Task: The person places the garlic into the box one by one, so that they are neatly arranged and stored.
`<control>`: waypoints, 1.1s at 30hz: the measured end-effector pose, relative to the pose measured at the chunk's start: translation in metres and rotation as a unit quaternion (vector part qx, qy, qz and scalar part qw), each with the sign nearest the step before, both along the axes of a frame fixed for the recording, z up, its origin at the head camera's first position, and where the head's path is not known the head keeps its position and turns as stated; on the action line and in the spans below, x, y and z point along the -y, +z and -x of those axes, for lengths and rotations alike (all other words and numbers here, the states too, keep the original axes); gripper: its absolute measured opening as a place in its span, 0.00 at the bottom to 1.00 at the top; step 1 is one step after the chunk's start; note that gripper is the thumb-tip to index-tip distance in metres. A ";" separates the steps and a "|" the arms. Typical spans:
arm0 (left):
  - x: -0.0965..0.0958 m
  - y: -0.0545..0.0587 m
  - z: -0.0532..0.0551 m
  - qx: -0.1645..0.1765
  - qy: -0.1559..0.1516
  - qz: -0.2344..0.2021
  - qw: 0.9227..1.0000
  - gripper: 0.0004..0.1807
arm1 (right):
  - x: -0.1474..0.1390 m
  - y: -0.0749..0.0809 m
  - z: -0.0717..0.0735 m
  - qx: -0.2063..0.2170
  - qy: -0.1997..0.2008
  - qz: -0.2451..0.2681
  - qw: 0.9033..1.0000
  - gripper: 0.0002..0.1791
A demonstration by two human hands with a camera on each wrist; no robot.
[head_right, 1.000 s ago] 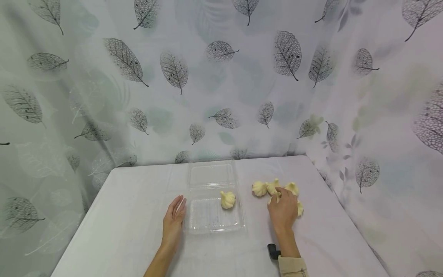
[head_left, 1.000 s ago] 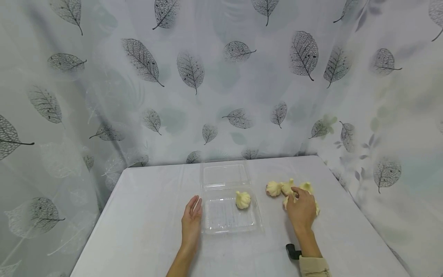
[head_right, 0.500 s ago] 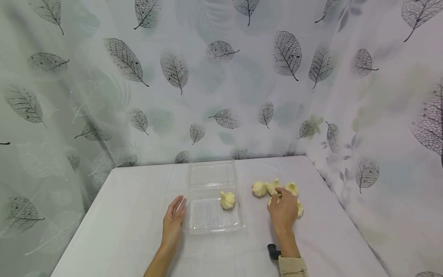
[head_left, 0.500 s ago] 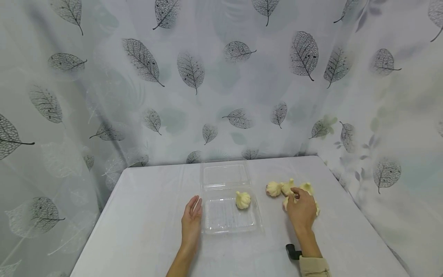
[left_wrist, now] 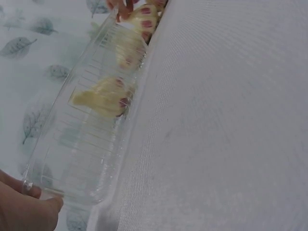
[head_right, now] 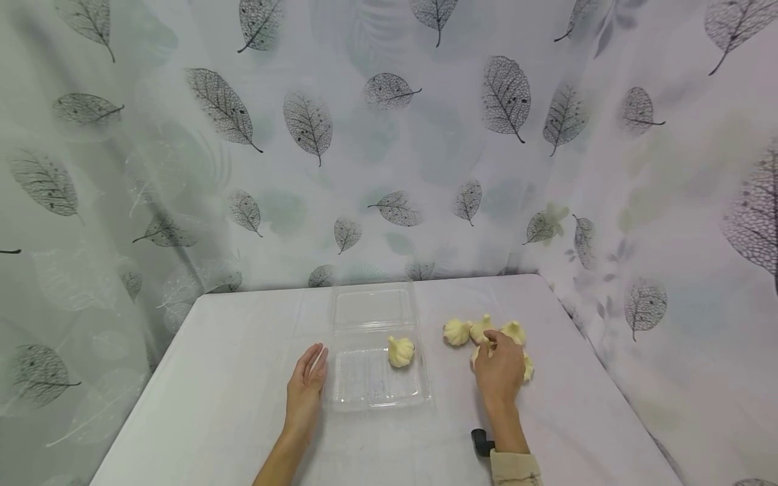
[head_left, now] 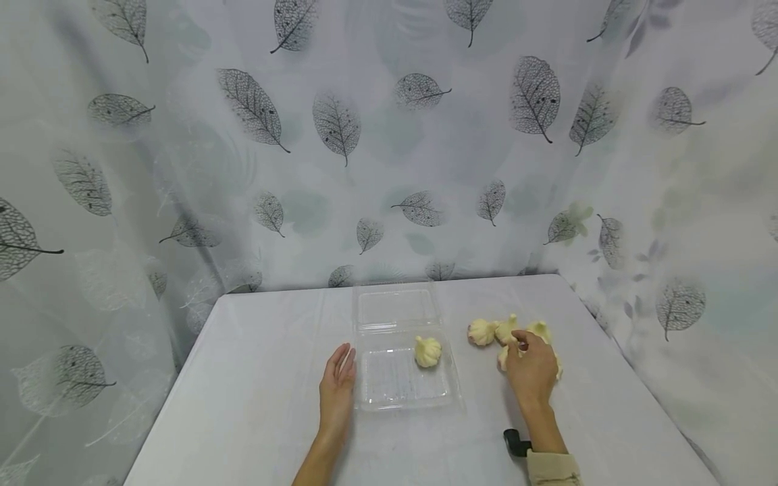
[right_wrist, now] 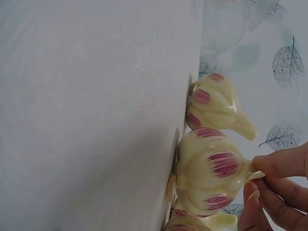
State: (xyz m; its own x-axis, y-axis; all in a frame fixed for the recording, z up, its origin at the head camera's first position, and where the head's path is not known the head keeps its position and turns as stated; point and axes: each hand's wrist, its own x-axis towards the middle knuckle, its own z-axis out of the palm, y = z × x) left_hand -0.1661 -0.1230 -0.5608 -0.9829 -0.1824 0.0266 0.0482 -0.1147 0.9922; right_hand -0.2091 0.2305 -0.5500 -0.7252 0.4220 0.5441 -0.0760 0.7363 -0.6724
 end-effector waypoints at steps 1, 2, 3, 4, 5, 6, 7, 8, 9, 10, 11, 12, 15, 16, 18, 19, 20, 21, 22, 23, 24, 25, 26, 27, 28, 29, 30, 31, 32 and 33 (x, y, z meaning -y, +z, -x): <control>0.000 0.000 0.000 0.002 -0.001 0.000 1.000 0.27 | 0.000 0.000 0.000 0.002 0.002 0.001 1.000 0.11; 0.000 0.000 0.000 0.002 -0.004 0.001 1.000 0.27 | 0.000 0.001 0.000 0.004 0.004 0.002 1.000 0.10; 0.001 0.000 -0.001 -0.001 -0.006 0.001 1.000 0.27 | -0.001 0.001 0.000 0.007 0.005 0.004 1.000 0.10; 0.001 0.000 -0.001 -0.003 -0.008 0.002 1.000 0.28 | -0.001 0.001 0.000 0.008 0.007 0.005 1.000 0.10; 0.001 0.000 -0.001 -0.003 -0.010 0.000 1.000 0.28 | -0.001 0.002 0.000 0.010 0.008 0.006 1.000 0.10; 0.001 0.000 -0.001 -0.005 -0.012 0.000 1.000 0.28 | -0.001 0.002 0.000 0.011 0.010 0.008 1.000 0.10; 0.001 0.000 -0.002 -0.008 -0.013 0.000 1.000 0.28 | -0.001 0.002 0.000 0.012 0.010 0.009 1.000 0.10; 0.001 0.000 -0.002 -0.009 -0.014 0.000 1.000 0.28 | -0.002 0.003 -0.001 0.013 0.011 0.009 1.000 0.10; 0.001 0.000 -0.002 -0.009 -0.014 0.000 1.000 0.28 | -0.002 0.004 -0.001 0.014 0.011 0.010 1.000 0.10; 0.001 0.000 -0.002 -0.009 -0.013 -0.001 1.000 0.28 | -0.002 0.004 -0.001 0.014 0.011 0.010 1.000 0.10; 0.001 0.000 -0.002 -0.008 -0.013 -0.002 1.000 0.28 | -0.002 0.005 -0.002 0.014 0.010 0.010 1.000 0.10; 0.001 0.000 -0.002 -0.008 -0.013 -0.002 1.000 0.28 | -0.002 0.006 -0.002 0.014 0.010 0.010 1.000 0.10; 0.001 0.000 -0.002 -0.010 -0.013 -0.003 1.000 0.28 | -0.001 0.009 -0.003 0.013 0.009 0.005 1.000 0.10; 0.001 0.000 -0.002 -0.011 -0.013 -0.004 1.000 0.28 | -0.001 0.010 -0.004 0.013 0.008 0.004 1.000 0.10; 0.001 0.000 -0.002 -0.016 -0.014 -0.005 1.000 0.28 | 0.000 0.011 -0.005 0.012 0.007 0.004 1.000 0.11; 0.001 -0.001 -0.002 -0.016 -0.014 -0.005 1.000 0.28 | 0.000 0.012 -0.005 0.012 0.007 0.004 1.000 0.11; 0.001 0.000 -0.002 -0.015 -0.013 -0.007 1.000 0.28 | 0.001 0.013 -0.006 0.011 0.006 0.005 1.000 0.11; 0.001 -0.001 -0.002 -0.015 -0.013 -0.007 1.000 0.28 | 0.001 0.014 -0.006 0.011 0.006 0.008 1.000 0.11; 0.002 -0.001 -0.002 -0.018 -0.014 -0.005 1.000 0.28 | 0.002 0.016 -0.006 0.009 0.006 0.010 1.000 0.11; 0.001 -0.001 -0.002 -0.017 -0.013 -0.005 1.000 0.28 | 0.002 0.017 -0.007 0.006 0.007 0.013 1.000 0.11; 0.001 -0.001 -0.002 -0.015 -0.012 -0.005 1.000 0.28 | 0.002 0.018 -0.007 0.005 0.007 0.016 1.000 0.11; 0.001 0.000 -0.002 -0.014 -0.011 -0.005 1.000 0.27 | 0.003 0.019 -0.008 0.004 0.007 0.017 1.000 0.11; 0.001 0.000 -0.002 -0.014 -0.011 -0.004 1.000 0.28 | 0.003 0.020 -0.008 0.003 0.008 0.018 1.000 0.11; 0.001 0.000 -0.002 -0.014 -0.011 -0.004 1.000 0.28 | 0.004 0.021 -0.008 0.003 0.008 0.018 1.000 0.11; 0.001 0.000 -0.002 -0.014 -0.012 -0.002 1.000 0.28 | 0.004 0.022 -0.009 0.004 0.008 0.017 1.000 0.11; 0.001 0.000 -0.002 -0.011 -0.011 -0.005 1.000 0.28 | 0.005 0.023 -0.009 0.005 0.009 0.017 1.000 0.11; 0.001 0.000 -0.002 -0.011 -0.012 -0.004 1.000 0.28 | 0.005 0.024 -0.009 0.006 0.008 0.015 1.000 0.11; 0.001 0.001 -0.002 -0.011 -0.013 -0.004 1.000 0.28 | 0.006 0.025 -0.009 0.007 0.008 0.014 1.000 0.11; 0.001 0.001 -0.002 -0.011 -0.014 -0.004 1.000 0.28 | 0.006 0.026 -0.010 0.008 0.008 0.013 1.000 0.11; 0.001 0.001 -0.002 -0.011 -0.014 -0.004 1.000 0.28 | 0.007 0.026 -0.010 0.009 0.008 0.013 1.000 0.11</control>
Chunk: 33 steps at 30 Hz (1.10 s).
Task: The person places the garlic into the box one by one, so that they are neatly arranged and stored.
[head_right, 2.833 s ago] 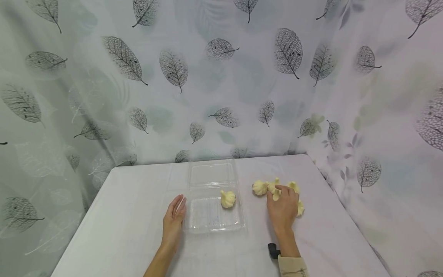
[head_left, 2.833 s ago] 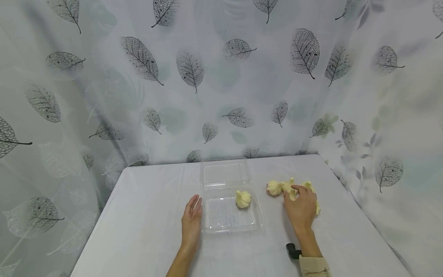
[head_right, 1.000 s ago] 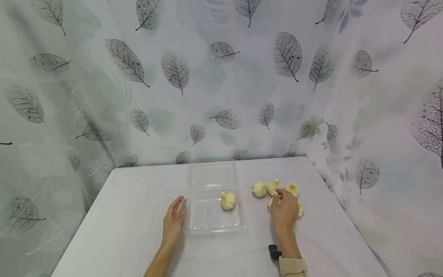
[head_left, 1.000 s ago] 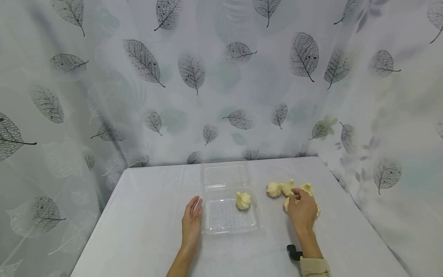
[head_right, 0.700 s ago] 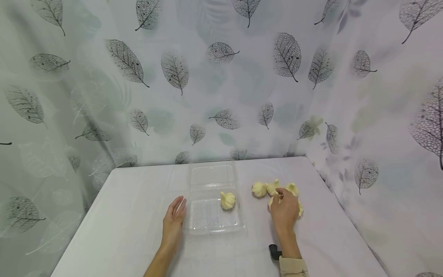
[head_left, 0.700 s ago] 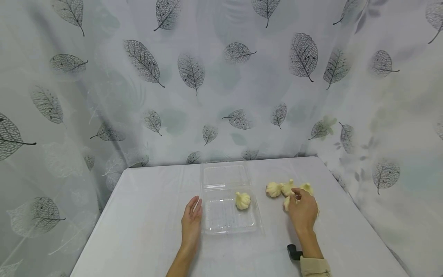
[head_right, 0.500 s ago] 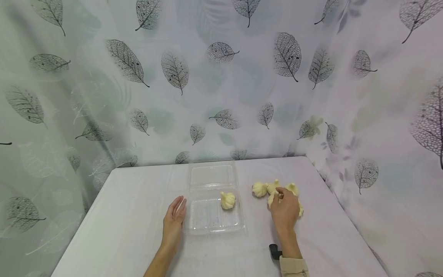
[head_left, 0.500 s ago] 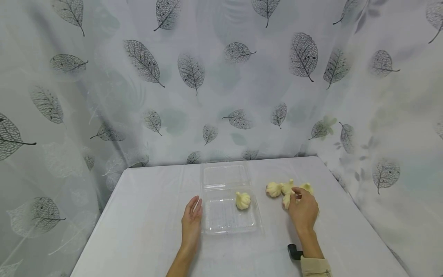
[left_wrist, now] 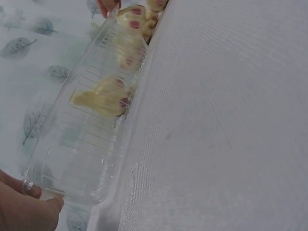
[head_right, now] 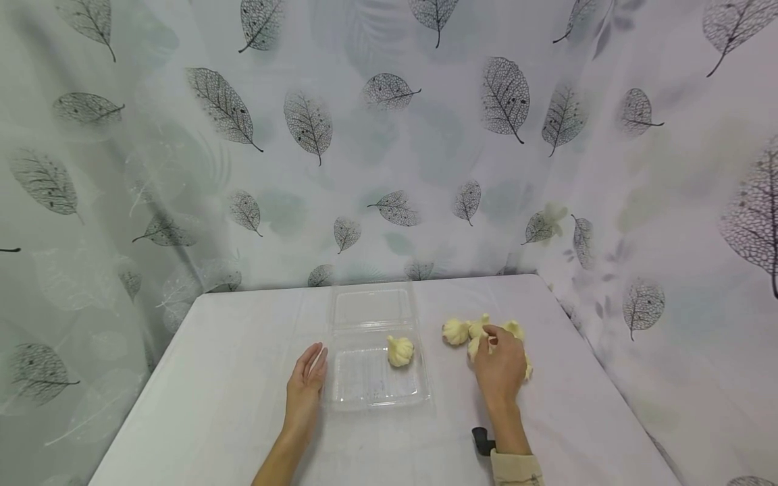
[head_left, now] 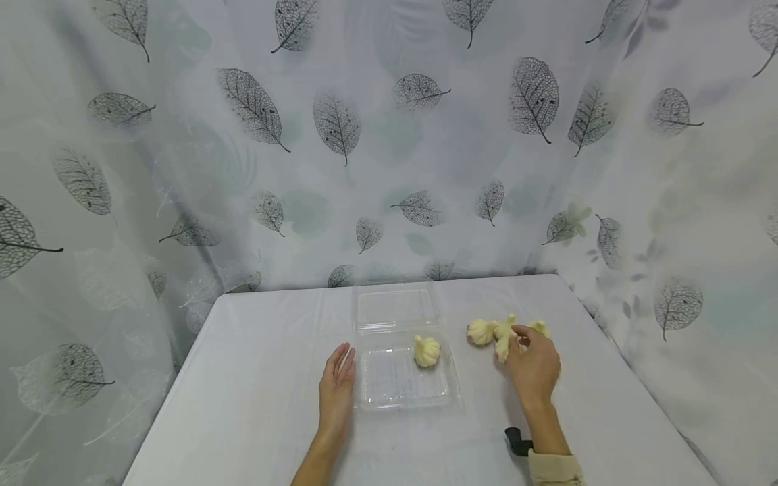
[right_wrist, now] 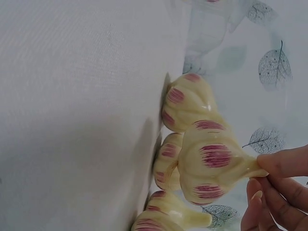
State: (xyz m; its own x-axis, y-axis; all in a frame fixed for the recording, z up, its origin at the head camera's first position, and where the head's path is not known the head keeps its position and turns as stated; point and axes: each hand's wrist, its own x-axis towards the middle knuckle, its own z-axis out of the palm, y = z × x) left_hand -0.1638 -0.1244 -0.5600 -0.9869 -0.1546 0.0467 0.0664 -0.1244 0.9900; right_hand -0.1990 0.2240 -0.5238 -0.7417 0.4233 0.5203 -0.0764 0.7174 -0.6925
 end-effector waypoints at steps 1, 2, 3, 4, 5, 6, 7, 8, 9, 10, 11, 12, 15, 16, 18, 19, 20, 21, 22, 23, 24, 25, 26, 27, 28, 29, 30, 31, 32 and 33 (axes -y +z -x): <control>0.000 0.000 0.000 0.000 0.000 0.000 1.000 0.28 | 0.000 0.001 0.000 0.000 0.000 0.001 1.000 0.11; 0.000 0.000 0.000 0.002 0.000 0.000 1.000 0.28 | 0.001 0.001 0.000 -0.001 0.001 0.002 1.000 0.11; 0.000 0.000 0.000 0.001 0.000 0.001 1.000 0.28 | 0.001 0.002 0.000 -0.002 0.001 0.003 1.000 0.11; 0.000 0.000 0.001 0.002 0.001 0.000 1.000 0.28 | 0.001 0.002 -0.001 -0.004 0.003 0.005 1.000 0.11; 0.000 0.000 0.001 0.002 0.001 0.002 1.000 0.28 | 0.002 0.002 -0.001 -0.006 0.005 0.006 1.000 0.11; 0.000 0.000 0.001 0.002 0.002 0.002 1.000 0.28 | 0.002 0.003 -0.001 -0.008 0.007 0.007 1.000 0.11; 0.000 0.000 0.001 0.003 0.002 0.003 1.000 0.28 | 0.003 0.004 0.000 -0.010 0.009 0.008 1.000 0.11; 0.000 0.000 0.001 0.003 0.003 0.002 1.000 0.28 | 0.003 0.004 0.000 -0.012 0.010 0.008 1.000 0.11; 0.000 -0.001 0.001 0.002 0.002 0.003 1.000 0.28 | 0.003 0.004 0.000 -0.013 0.011 0.008 1.000 0.11; 0.000 -0.001 0.001 0.003 0.003 0.002 1.000 0.28 | 0.004 0.005 0.000 -0.014 0.011 0.009 1.000 0.12; 0.000 -0.001 0.001 0.004 0.004 0.003 1.000 0.28 | 0.004 0.005 -0.001 -0.014 0.010 0.009 1.000 0.12; 0.000 -0.001 0.001 0.005 0.005 0.002 1.000 0.28 | 0.005 0.006 -0.001 -0.015 0.009 0.008 1.000 0.12; 0.000 0.000 0.001 0.007 0.006 0.003 1.000 0.28 | 0.005 0.007 -0.001 -0.018 0.008 0.006 1.000 0.12; 0.000 0.000 0.001 0.007 0.006 0.003 1.000 0.28 | 0.005 0.008 -0.002 -0.020 0.009 0.004 1.000 0.12; 0.000 0.000 0.001 0.007 0.005 0.003 1.000 0.28 | 0.006 0.009 -0.002 -0.023 0.012 0.001 1.000 0.12; 0.000 0.001 0.001 0.006 0.004 0.004 1.000 0.28 | 0.006 0.009 -0.002 -0.025 0.012 -0.001 1.000 0.12; 0.000 0.001 0.000 0.006 0.003 0.004 1.000 0.28 | 0.006 0.010 -0.002 -0.026 0.013 -0.001 1.000 0.12; 0.000 0.001 0.000 0.005 0.002 0.003 1.000 0.28 | 0.007 0.010 -0.002 -0.026 0.012 0.000 1.000 0.12; 0.000 0.001 0.000 0.006 0.001 0.002 1.000 0.28 | 0.007 0.011 -0.002 -0.028 0.011 0.000 1.000 0.12; 0.000 0.001 0.000 0.006 0.001 0.000 1.000 0.28 | 0.008 0.011 -0.002 -0.029 0.011 0.000 1.000 0.12; 0.000 0.001 0.000 0.006 0.000 -0.001 1.000 0.28 | 0.008 0.012 -0.002 -0.031 0.012 0.001 0.999 0.12; 0.001 0.001 0.000 0.005 0.000 -0.003 1.000 0.28 | 0.009 0.012 -0.001 -0.033 0.013 0.001 0.999 0.12; 0.001 0.001 0.000 0.005 0.000 -0.004 1.000 0.28 | 0.010 0.013 -0.001 -0.035 0.014 0.000 0.999 0.12; 0.001 0.002 0.000 0.005 0.001 -0.005 1.000 0.28 | 0.011 0.013 -0.001 -0.037 0.014 -0.001 0.999 0.12; 0.001 0.002 0.000 0.005 0.003 -0.005 1.000 0.28 | 0.011 0.014 0.000 -0.040 0.017 -0.002 0.999 0.12; 0.001 0.002 0.000 0.004 0.003 -0.005 1.000 0.28 | 0.012 0.015 0.000 -0.041 0.018 -0.002 0.999 0.12; 0.001 0.002 0.000 0.003 0.003 -0.004 1.000 0.28 | 0.013 0.016 0.000 -0.042 0.019 -0.001 0.999 0.12; 0.001 0.002 0.000 0.004 0.003 -0.003 1.000 0.28 | 0.014 0.017 -0.001 -0.042 0.019 -0.002 0.999 0.12; 0.001 0.002 0.000 0.005 0.003 -0.003 1.000 0.28 | 0.014 0.018 -0.001 -0.042 0.019 -0.001 0.999 0.12; 0.001 0.002 0.000 0.005 0.003 -0.004 1.000 0.28 | 0.015 0.019 -0.002 -0.041 0.019 -0.001 0.999 0.12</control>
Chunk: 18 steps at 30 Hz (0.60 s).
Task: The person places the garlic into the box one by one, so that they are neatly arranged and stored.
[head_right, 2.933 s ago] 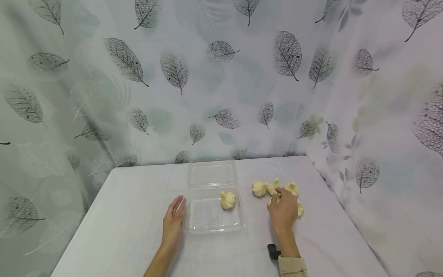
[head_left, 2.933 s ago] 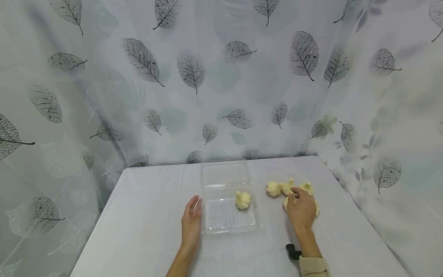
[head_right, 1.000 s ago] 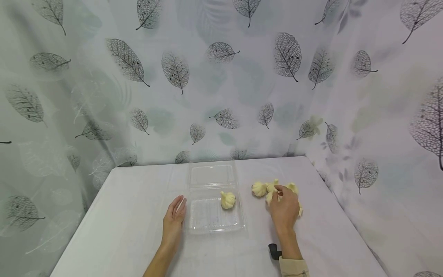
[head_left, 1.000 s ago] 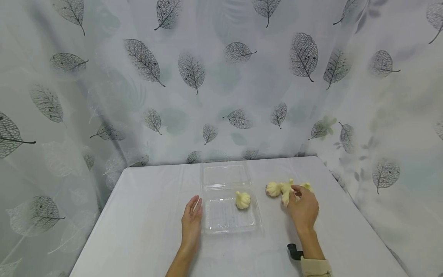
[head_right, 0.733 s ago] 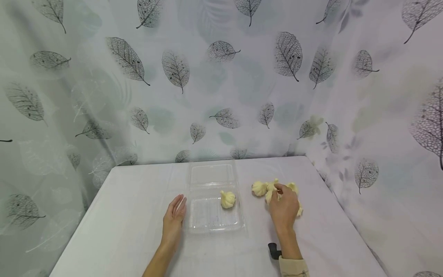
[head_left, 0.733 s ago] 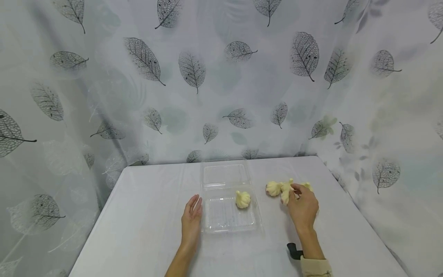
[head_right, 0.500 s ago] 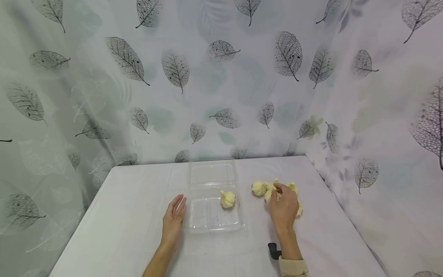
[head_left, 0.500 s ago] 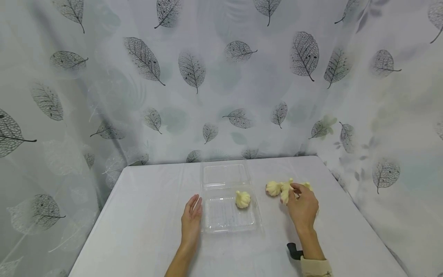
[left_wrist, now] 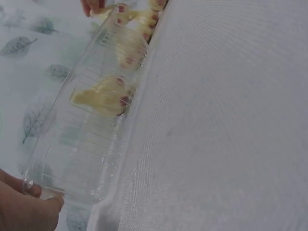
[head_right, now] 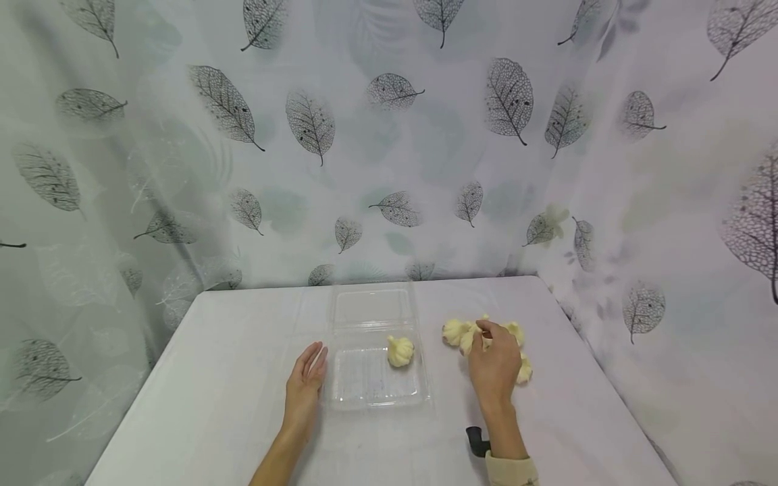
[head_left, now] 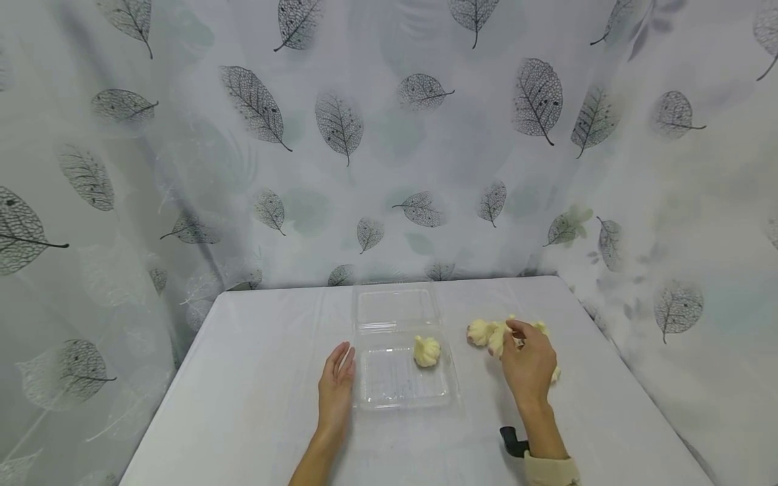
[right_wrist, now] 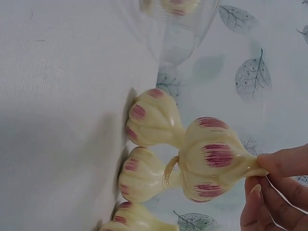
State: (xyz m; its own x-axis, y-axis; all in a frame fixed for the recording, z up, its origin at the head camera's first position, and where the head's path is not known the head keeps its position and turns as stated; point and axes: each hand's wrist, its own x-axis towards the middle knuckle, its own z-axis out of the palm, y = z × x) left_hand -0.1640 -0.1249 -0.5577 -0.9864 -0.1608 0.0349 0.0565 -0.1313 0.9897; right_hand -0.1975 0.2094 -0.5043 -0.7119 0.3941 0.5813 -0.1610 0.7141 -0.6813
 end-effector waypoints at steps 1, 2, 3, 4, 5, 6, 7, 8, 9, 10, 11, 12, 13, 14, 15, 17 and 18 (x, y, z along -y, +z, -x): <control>0.000 0.000 0.000 0.000 -0.001 0.000 1.000 0.28 | 0.000 0.001 -0.001 0.000 0.000 0.000 1.000 0.12; 0.000 0.000 0.000 0.000 -0.002 0.000 1.000 0.28 | 0.000 0.002 -0.001 0.001 -0.001 0.000 1.000 0.12; 0.000 -0.001 0.000 0.000 -0.002 -0.002 1.000 0.28 | 0.000 0.003 -0.001 0.001 0.000 -0.001 1.000 0.12; 0.000 -0.001 0.000 0.001 -0.002 -0.003 1.000 0.28 | 0.000 0.003 -0.002 0.001 -0.001 -0.002 1.000 0.12; 0.000 -0.001 0.000 0.001 -0.003 -0.003 1.000 0.28 | 0.000 0.004 -0.002 0.000 -0.001 -0.003 1.000 0.12; 0.000 -0.001 0.000 0.001 -0.003 -0.003 1.000 0.28 | 0.001 0.005 -0.002 0.000 -0.002 -0.004 1.000 0.12; 0.000 -0.001 -0.001 0.000 -0.003 -0.003 1.000 0.28 | 0.001 0.005 -0.002 -0.001 -0.002 -0.004 1.000 0.12; 0.000 -0.002 -0.001 0.000 -0.003 -0.003 1.000 0.28 | 0.001 0.006 -0.002 -0.002 -0.002 -0.004 1.000 0.12; 0.000 -0.001 -0.001 0.000 -0.003 -0.003 1.000 0.28 | 0.002 0.006 -0.002 -0.003 -0.002 -0.004 1.000 0.12; 0.000 -0.001 -0.001 0.000 -0.003 -0.003 1.000 0.28 | 0.003 0.007 -0.002 -0.003 -0.004 -0.004 1.000 0.12; 0.000 -0.001 -0.001 0.000 -0.003 -0.003 1.000 0.28 | 0.003 0.007 -0.002 -0.004 -0.004 -0.003 1.000 0.12; 0.000 -0.001 -0.001 0.000 -0.003 -0.004 1.000 0.28 | 0.004 0.008 -0.002 -0.006 -0.004 -0.002 1.000 0.12; 0.000 -0.001 -0.001 0.001 -0.002 -0.003 1.000 0.28 | 0.005 0.009 -0.003 -0.006 -0.005 -0.001 1.000 0.12; 0.000 -0.001 0.000 0.002 -0.001 -0.005 1.000 0.28 | 0.006 0.011 -0.003 -0.008 -0.004 0.000 1.000 0.12; 0.000 -0.001 0.000 0.002 0.001 -0.005 1.000 0.28 | 0.007 0.012 -0.003 -0.008 -0.005 0.000 1.000 0.12; 0.000 -0.001 0.000 0.003 0.003 -0.004 1.000 0.28 | 0.009 0.013 -0.004 -0.007 -0.004 0.001 1.000 0.12; 0.000 -0.001 0.000 0.004 0.004 -0.004 1.000 0.28 | 0.010 0.014 -0.004 -0.006 -0.004 0.001 1.000 0.12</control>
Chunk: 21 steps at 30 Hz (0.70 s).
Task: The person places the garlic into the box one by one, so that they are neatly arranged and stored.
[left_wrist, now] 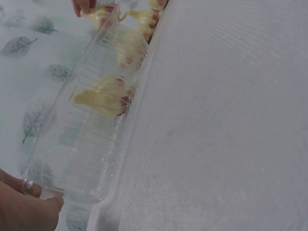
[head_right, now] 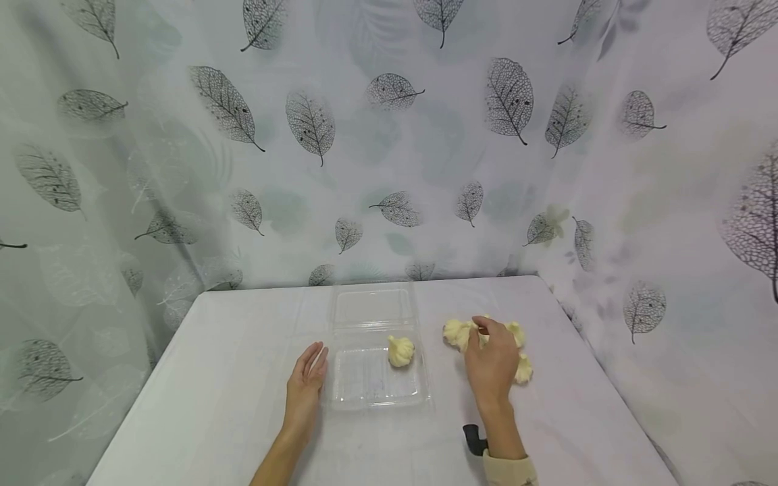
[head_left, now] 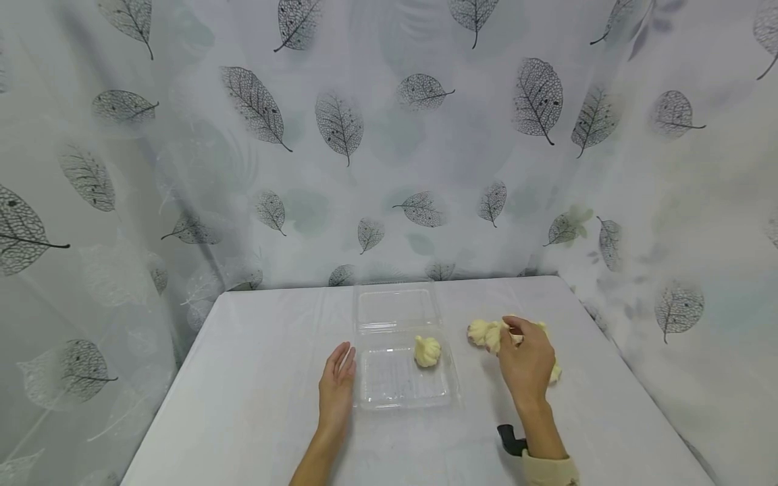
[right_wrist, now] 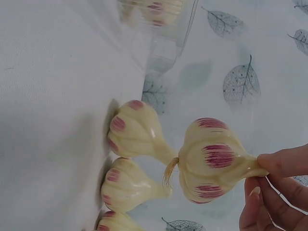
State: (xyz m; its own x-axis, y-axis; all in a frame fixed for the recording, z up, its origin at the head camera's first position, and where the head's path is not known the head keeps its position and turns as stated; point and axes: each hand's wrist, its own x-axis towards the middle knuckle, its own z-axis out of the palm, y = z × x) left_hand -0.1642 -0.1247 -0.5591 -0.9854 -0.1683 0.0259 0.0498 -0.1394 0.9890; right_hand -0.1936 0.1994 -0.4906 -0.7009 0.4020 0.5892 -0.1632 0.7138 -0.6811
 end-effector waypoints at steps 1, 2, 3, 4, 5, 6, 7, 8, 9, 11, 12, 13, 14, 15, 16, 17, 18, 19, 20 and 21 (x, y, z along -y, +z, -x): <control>0.000 0.000 0.000 0.001 0.002 0.000 1.000 0.28 | 0.001 0.000 0.000 0.001 -0.001 0.000 1.000 0.12; 0.000 0.000 0.000 0.000 0.002 -0.001 1.000 0.28 | 0.001 0.000 0.000 0.000 0.000 -0.001 1.000 0.12; -0.001 -0.001 0.000 0.000 0.002 0.000 1.000 0.28 | 0.002 -0.001 0.000 0.000 -0.001 -0.001 1.000 0.12; -0.001 -0.001 0.000 0.000 0.002 -0.001 1.000 0.28 | 0.002 -0.001 0.000 -0.002 0.000 0.000 1.000 0.12; -0.001 -0.001 0.000 0.000 0.002 -0.002 1.000 0.28 | 0.003 -0.002 0.000 -0.005 0.001 0.000 1.000 0.12; -0.001 -0.001 0.000 0.000 0.002 -0.002 1.000 0.28 | 0.003 -0.002 0.000 -0.008 0.002 0.001 1.000 0.12; -0.001 -0.001 0.000 -0.001 0.002 -0.001 1.000 0.28 | 0.004 -0.002 0.000 -0.011 0.004 0.001 1.000 0.12; -0.001 -0.001 0.000 -0.001 0.001 0.000 1.000 0.28 | 0.004 -0.002 0.000 -0.015 0.006 0.001 1.000 0.12; -0.001 -0.001 0.000 -0.001 0.001 0.001 1.000 0.28 | 0.005 -0.002 -0.001 -0.017 0.008 0.001 1.000 0.12; -0.001 -0.001 0.000 0.000 0.001 0.001 1.000 0.28 | 0.006 -0.002 -0.001 -0.023 0.011 -0.002 1.000 0.12; -0.001 -0.001 0.000 0.000 0.001 0.002 1.000 0.28 | 0.007 -0.001 -0.002 -0.026 0.012 -0.003 1.000 0.12; -0.001 -0.001 0.000 0.000 0.000 0.002 1.000 0.28 | 0.007 -0.001 -0.002 -0.028 0.013 -0.005 1.000 0.12; -0.001 -0.001 0.000 0.000 0.000 0.001 1.000 0.28 | 0.008 -0.001 -0.002 -0.031 0.012 -0.006 0.999 0.12; -0.001 -0.001 0.000 0.000 -0.001 0.000 1.000 0.28 | 0.008 0.000 -0.002 -0.032 0.012 -0.007 0.999 0.12; -0.001 -0.001 0.000 -0.001 -0.001 0.000 1.000 0.28 | 0.009 0.000 -0.002 -0.034 0.012 -0.007 0.999 0.12; -0.001 -0.001 0.000 -0.001 -0.001 -0.001 1.000 0.28 | 0.010 0.000 -0.002 -0.035 0.012 -0.008 0.999 0.12; -0.001 -0.001 0.000 -0.001 -0.001 -0.001 1.000 0.28 | 0.010 0.001 -0.003 -0.035 0.013 -0.009 0.999 0.12; -0.001 -0.001 0.000 -0.002 -0.001 -0.001 1.000 0.28 | 0.011 0.001 -0.003 -0.036 0.014 -0.009 0.999 0.12; -0.001 -0.001 0.000 -0.001 0.000 -0.001 1.000 0.28 | 0.012 0.002 -0.004 -0.037 0.016 -0.010 0.999 0.11; -0.001 -0.001 0.000 -0.001 0.000 0.000 1.000 0.28 | 0.013 0.002 -0.004 -0.038 0.019 -0.011 0.999 0.11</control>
